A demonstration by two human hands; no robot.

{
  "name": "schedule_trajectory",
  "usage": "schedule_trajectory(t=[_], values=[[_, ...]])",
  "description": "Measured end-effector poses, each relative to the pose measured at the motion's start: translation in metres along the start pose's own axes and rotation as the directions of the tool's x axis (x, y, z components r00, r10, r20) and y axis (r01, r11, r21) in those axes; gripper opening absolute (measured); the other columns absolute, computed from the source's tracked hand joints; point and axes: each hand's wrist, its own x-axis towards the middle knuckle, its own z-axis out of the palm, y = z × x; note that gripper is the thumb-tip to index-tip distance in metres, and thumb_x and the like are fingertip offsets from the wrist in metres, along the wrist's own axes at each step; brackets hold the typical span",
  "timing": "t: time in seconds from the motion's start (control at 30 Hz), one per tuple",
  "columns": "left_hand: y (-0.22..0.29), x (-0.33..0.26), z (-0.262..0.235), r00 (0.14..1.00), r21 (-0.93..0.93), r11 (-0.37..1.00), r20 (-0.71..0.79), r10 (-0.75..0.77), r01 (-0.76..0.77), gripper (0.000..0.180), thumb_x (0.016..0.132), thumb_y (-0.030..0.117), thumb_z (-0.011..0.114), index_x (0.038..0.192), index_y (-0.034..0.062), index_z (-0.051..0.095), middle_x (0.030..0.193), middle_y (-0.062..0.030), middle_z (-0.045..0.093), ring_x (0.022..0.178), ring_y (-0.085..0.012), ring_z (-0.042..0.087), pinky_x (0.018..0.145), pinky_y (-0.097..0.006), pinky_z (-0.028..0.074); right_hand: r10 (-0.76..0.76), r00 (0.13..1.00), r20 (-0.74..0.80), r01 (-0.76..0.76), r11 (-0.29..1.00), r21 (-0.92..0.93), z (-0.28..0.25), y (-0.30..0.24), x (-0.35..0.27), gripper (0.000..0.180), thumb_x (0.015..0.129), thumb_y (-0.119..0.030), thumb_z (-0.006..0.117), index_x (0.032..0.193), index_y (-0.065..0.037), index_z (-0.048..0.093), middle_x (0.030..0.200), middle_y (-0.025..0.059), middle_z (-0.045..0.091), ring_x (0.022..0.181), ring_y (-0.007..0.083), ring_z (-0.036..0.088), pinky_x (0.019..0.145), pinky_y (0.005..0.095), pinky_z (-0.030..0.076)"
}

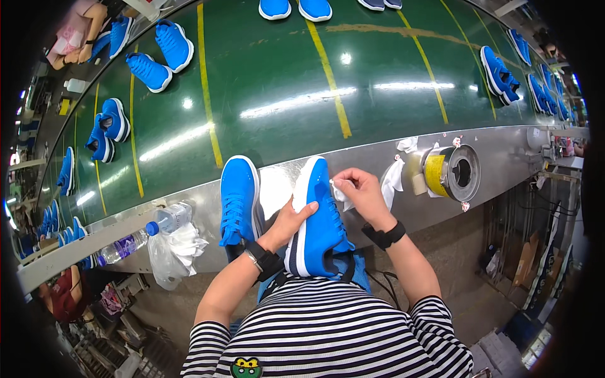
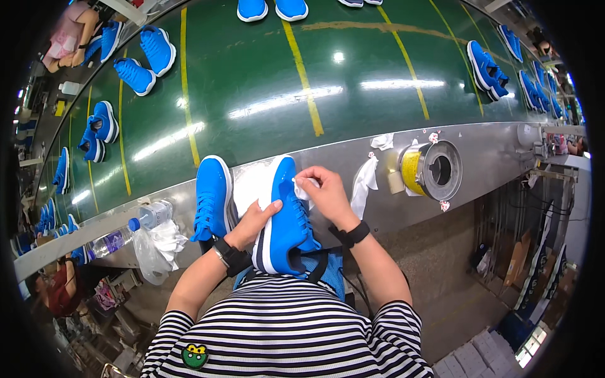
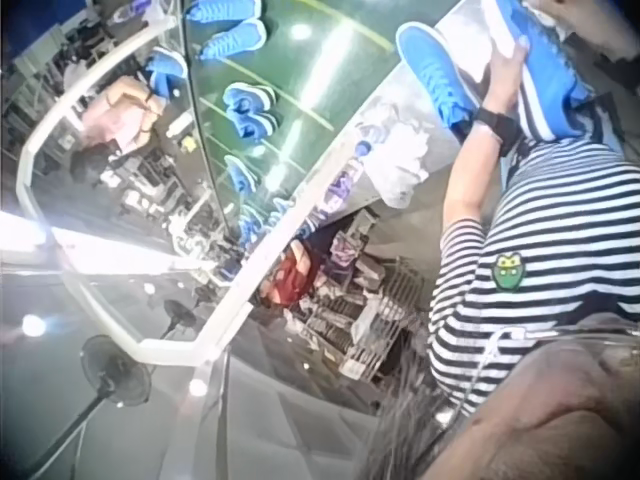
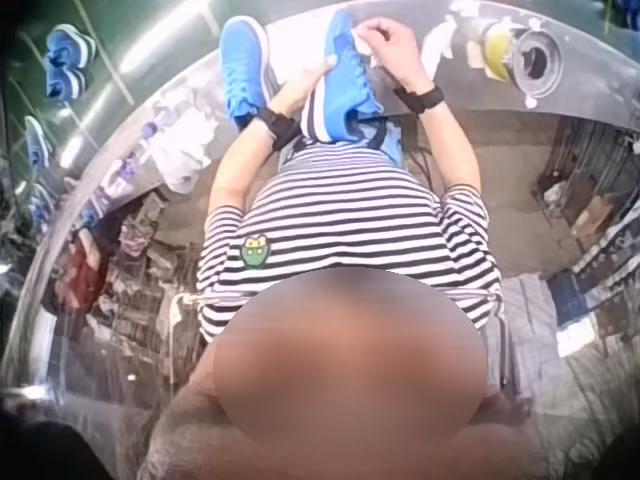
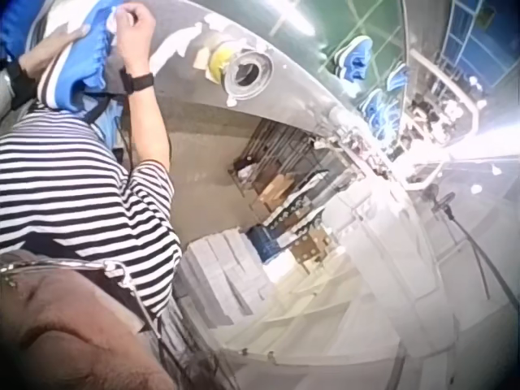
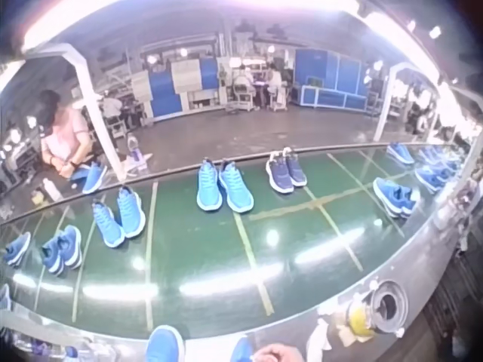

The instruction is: The person wipes the exterior of blue sneakers with a white cloth on a factory assembly line. They handle the shoes one at a time, picking them up from the conveyor belt, wiping the sides and soles, and placing them back down.

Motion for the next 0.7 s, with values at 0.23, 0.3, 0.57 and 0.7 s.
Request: schedule_trajectory(t=[0.23, 0.3, 0.57, 0.7], values=[[0.001, -0.001, 0.003, 0.999, -0.006, 0.999, 0.004, 0.036, -0.036, 0.052, 0.082, 0.023, 0.059, 0.124, 0.0011, 0.037, 0.113, -0.0096, 0.051, 0.1, -0.0156, 0.05, 0.086, -0.029, 0.042, -0.442, 0.896, -0.034, 0.364, 0.779, -0.511, 0.033, 0.012, -0.006, 0.008, 0.072, -0.006, 0.062, 0.079, -0.002, 0.062, 0.075, 0.0094, 0.055, 0.069, 0.0216, 0.056, 0.063, 0.0295, 0.044], [0.004, -0.001, 0.004, 0.999, 0.069, 0.996, -0.008, 0.053, -0.053, 0.051, 0.082, 0.022, 0.059, 0.124, 0.0013, 0.037, 0.113, -0.0095, 0.051, 0.101, -0.0153, 0.049, 0.087, -0.029, 0.041, -0.463, 0.886, -0.011, 0.39, 0.76, -0.52, 0.035, 0.014, -0.006, 0.006, 0.071, -0.005, 0.061, 0.077, -0.002, 0.062, 0.074, 0.01, 0.053, 0.069, 0.0242, 0.054, 0.063, 0.032, 0.043], [-0.002, 0.001, 0.005, 0.996, 0.122, 0.989, -0.031, 0.086, -0.081, 0.049, 0.083, 0.025, 0.058, 0.121, 0.0007, 0.039, 0.11, -0.009, 0.052, 0.097, -0.0147, 0.051, 0.084, -0.029, 0.042, -0.11, 0.965, 0.238, 0.2, 0.896, -0.396, 0.01, 0.003, 0.0, 0.013, 0.072, -0.005, 0.062, 0.084, -0.002, 0.063, 0.075, 0.0087, 0.055, 0.073, 0.0218, 0.055, 0.066, 0.0293, 0.043], [0.002, 0.0, 0.004, 0.999, 0.061, 0.998, -0.003, 0.034, -0.034, 0.054, 0.082, 0.023, 0.059, 0.125, 0.0009, 0.034, 0.114, -0.0097, 0.05, 0.101, -0.0153, 0.049, 0.087, -0.028, 0.041, -0.023, 1.0, 0.021, 0.025, 0.994, -0.106, 0.011, 0.013, -0.007, 0.014, 0.073, -0.006, 0.063, 0.087, -0.002, 0.064, 0.08, 0.0068, 0.059, 0.075, 0.0156, 0.057, 0.068, 0.0251, 0.044]])
